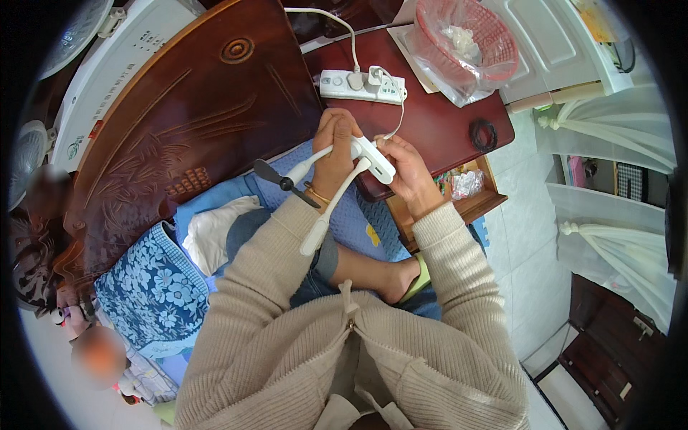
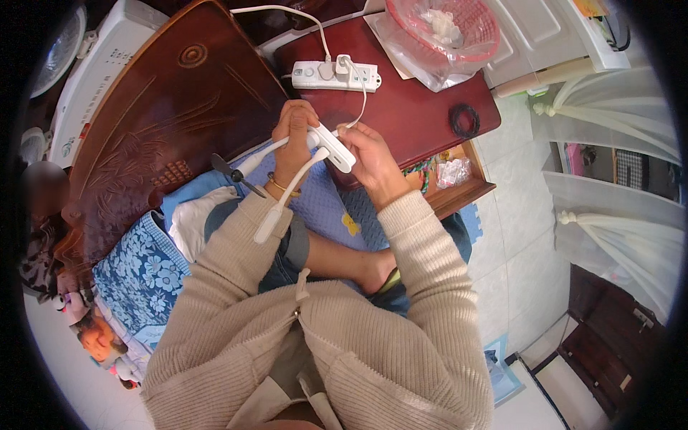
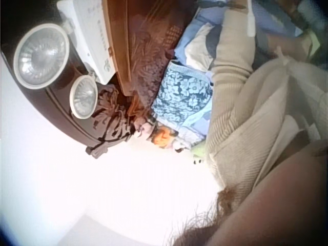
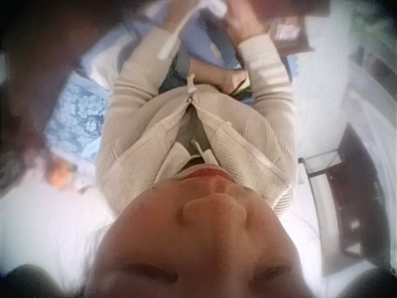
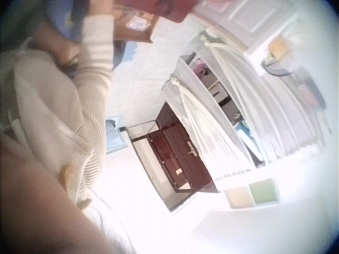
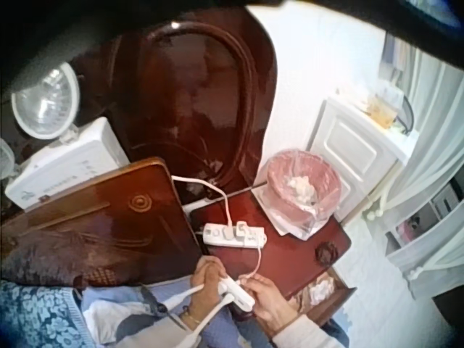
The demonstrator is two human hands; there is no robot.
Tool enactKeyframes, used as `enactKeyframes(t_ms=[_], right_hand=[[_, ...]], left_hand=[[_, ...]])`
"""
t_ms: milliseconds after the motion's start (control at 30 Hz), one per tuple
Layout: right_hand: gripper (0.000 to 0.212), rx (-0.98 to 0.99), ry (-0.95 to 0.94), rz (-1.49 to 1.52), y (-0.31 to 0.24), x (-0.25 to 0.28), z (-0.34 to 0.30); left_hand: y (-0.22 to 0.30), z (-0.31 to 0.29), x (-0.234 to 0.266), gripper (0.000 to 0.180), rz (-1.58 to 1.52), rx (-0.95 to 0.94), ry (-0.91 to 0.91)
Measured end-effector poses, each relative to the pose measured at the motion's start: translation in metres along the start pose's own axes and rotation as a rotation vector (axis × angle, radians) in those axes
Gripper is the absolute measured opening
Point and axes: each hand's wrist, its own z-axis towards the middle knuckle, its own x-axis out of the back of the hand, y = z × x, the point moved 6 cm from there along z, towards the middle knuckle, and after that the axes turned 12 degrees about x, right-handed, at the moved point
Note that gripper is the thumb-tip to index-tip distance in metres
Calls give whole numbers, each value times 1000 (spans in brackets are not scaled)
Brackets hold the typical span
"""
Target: The person assembles a white LED lamp by attaching the head to the base and inserting a bulb. They plug the lamp into a power strip to test it, then unplug it and coil the power cord. Finally, they move toward a wardrobe.
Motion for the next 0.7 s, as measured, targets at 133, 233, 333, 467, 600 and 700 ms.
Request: enactKeyframes(t_ms=[133, 233, 333, 467, 600, 700], right_hand=[[7, 75, -28, -65, -12, -5, -2], [6, 97, -34, -52, -16, -12, -3], [5, 99, -28, -72, -15, -12, -3], [5, 130, 44, -241, -24, -18, -5], [6, 124, 41, -178, -19, -18, -4], [6, 108, 20, -175, -20, -18, -6]], left_hand=[[4, 1, -1, 32, -13, 4, 0], [9, 3, 0, 32, -65, 11, -1], [5, 2, 2, 33, -103, 11, -28], [-6, 3, 2, 34, -150, 101, -22], [-9, 3, 3, 32, -292, 133, -2], [-9, 3, 2, 31, -299, 123, -9]])
